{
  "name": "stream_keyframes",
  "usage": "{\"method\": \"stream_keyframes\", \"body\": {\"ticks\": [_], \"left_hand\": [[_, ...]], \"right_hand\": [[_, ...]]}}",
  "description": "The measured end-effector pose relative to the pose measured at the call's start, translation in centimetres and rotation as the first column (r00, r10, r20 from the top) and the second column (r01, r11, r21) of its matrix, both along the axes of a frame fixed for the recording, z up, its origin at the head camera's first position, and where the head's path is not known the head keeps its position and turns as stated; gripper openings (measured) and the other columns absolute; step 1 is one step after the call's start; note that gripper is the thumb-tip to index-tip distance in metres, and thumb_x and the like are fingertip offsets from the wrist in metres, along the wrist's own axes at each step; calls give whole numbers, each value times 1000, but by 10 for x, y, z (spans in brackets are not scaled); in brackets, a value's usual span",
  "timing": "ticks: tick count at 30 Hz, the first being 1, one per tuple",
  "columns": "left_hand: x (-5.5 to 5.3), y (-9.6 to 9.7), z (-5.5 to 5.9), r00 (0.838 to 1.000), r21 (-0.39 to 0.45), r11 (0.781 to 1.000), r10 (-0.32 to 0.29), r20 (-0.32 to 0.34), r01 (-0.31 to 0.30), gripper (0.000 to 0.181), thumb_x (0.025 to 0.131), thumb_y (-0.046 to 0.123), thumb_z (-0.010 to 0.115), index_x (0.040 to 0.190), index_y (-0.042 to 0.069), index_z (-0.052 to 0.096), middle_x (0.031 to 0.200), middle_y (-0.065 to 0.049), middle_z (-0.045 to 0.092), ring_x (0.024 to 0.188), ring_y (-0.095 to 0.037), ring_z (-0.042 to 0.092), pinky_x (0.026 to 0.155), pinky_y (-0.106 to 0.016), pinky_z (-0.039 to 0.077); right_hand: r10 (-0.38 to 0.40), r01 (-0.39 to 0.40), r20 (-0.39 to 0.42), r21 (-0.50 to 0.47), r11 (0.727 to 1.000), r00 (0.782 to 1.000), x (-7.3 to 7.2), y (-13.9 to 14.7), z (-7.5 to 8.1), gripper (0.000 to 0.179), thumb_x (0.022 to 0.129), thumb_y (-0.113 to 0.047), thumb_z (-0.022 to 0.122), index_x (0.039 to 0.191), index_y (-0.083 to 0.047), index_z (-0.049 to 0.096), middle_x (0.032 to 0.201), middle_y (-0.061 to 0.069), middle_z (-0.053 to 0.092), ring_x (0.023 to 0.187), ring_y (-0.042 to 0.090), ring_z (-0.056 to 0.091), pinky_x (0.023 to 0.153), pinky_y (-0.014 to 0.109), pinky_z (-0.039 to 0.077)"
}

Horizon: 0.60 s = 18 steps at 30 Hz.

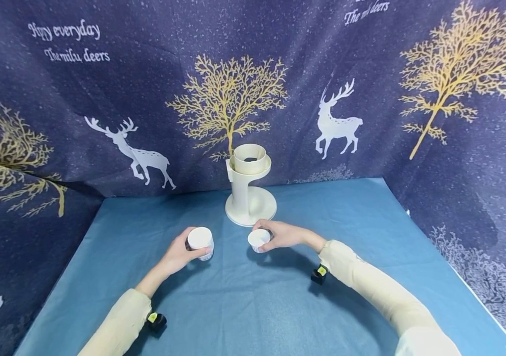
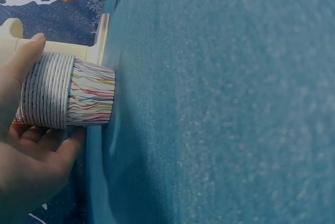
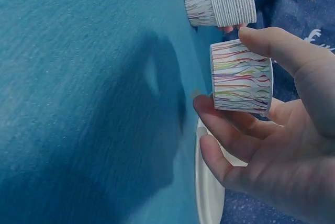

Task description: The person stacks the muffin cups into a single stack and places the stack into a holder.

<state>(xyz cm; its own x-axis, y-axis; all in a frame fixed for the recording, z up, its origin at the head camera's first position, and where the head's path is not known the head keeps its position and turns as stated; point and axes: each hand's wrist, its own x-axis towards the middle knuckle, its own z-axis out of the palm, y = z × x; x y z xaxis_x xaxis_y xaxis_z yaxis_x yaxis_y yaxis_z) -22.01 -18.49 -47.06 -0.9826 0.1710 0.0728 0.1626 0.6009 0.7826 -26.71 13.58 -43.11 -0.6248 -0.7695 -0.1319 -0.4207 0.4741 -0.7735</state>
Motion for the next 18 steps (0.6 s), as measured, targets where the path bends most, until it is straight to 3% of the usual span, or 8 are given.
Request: {"method": "stream_keyframes", "body": {"ticks": [18], "left_hand": [[0, -1, 0, 1000, 16, 1000, -16, -14, 16, 67, 71, 38, 77, 126, 13, 46, 117, -11, 58, 104, -24, 54, 86, -40, 43]], "right_hand": [[26, -28, -88, -18, 999, 996, -5, -14, -2, 42, 80, -23, 70, 116, -16, 48, 108, 2, 57, 96, 16, 54, 82, 28, 44]]}}
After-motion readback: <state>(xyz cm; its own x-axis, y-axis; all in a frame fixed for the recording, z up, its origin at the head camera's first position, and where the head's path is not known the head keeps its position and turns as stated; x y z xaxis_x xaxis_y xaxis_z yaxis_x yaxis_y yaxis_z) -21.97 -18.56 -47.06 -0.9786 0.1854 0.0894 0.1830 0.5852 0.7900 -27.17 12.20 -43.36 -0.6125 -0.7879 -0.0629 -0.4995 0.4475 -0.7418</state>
